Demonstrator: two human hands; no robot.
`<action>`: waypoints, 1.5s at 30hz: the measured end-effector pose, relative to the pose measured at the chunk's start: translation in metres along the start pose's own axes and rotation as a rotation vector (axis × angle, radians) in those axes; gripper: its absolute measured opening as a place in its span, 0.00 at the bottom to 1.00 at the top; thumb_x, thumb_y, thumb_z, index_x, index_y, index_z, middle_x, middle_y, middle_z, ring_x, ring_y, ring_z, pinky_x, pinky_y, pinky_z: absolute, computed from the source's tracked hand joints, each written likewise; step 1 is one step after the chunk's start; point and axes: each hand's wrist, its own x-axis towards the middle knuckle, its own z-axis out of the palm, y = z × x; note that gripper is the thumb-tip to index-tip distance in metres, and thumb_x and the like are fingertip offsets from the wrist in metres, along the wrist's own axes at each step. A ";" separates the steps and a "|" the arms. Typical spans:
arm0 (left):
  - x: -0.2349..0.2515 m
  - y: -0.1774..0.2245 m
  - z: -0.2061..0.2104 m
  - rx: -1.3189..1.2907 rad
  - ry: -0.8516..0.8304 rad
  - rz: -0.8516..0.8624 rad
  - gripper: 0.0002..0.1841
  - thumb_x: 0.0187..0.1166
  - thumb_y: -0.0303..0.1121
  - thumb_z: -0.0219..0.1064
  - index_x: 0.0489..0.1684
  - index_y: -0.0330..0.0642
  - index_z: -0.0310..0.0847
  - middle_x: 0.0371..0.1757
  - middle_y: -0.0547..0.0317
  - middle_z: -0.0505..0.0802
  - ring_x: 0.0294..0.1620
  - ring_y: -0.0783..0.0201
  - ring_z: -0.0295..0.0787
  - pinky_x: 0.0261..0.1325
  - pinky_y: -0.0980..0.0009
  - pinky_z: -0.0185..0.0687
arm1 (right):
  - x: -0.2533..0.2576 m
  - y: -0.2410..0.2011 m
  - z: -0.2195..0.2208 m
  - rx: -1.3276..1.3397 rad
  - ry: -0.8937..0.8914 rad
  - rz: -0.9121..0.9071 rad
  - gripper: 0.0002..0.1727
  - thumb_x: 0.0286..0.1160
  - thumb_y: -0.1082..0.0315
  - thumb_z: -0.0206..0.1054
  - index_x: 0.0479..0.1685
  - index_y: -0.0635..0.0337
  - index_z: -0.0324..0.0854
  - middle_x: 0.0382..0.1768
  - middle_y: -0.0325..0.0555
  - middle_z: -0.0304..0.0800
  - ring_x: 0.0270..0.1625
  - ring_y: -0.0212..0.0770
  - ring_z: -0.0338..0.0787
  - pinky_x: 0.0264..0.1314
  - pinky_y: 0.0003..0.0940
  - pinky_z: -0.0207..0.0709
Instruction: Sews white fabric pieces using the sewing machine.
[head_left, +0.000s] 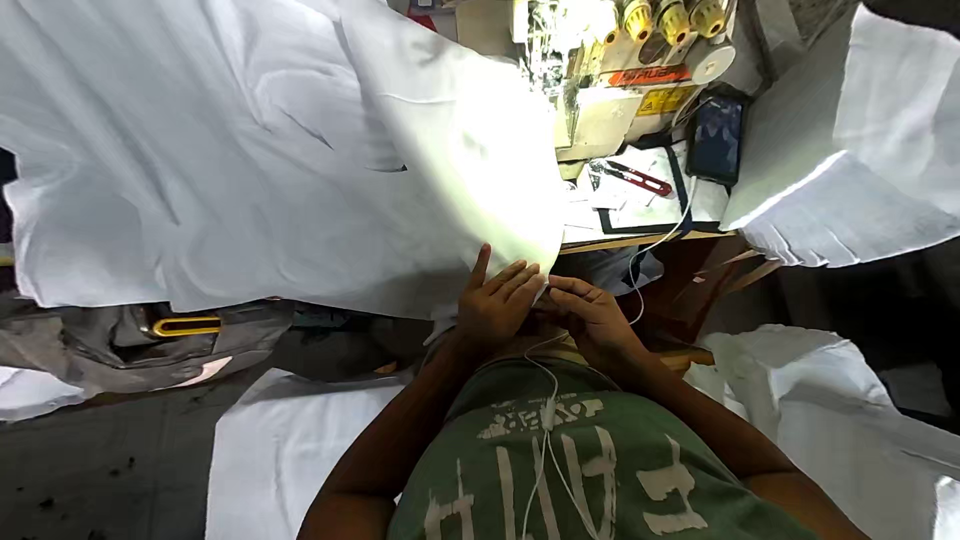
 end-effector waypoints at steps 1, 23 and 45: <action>-0.002 -0.001 0.001 0.006 0.012 0.010 0.11 0.85 0.28 0.61 0.46 0.38 0.92 0.48 0.50 0.99 0.59 0.55 0.95 0.85 0.47 0.62 | -0.001 0.001 -0.001 0.045 -0.026 0.026 0.14 0.86 0.76 0.57 0.60 0.60 0.86 0.48 0.44 0.95 0.48 0.36 0.95 0.54 0.33 0.89; -0.005 -0.004 0.006 -0.001 0.031 0.032 0.11 0.87 0.30 0.60 0.46 0.39 0.91 0.49 0.51 0.99 0.61 0.58 0.94 0.87 0.46 0.59 | 0.002 0.017 -0.013 0.431 -0.222 0.217 0.18 0.85 0.71 0.55 0.63 0.50 0.87 0.56 0.49 0.94 0.55 0.46 0.94 0.63 0.45 0.87; -0.018 -0.007 0.016 0.094 -0.036 -0.055 0.20 0.85 0.48 0.63 0.49 0.39 0.92 0.48 0.49 0.98 0.57 0.56 0.96 0.84 0.43 0.60 | 0.014 0.028 -0.010 0.544 -0.370 0.196 0.18 0.93 0.64 0.43 0.71 0.49 0.72 0.55 0.41 0.90 0.59 0.38 0.89 0.59 0.37 0.84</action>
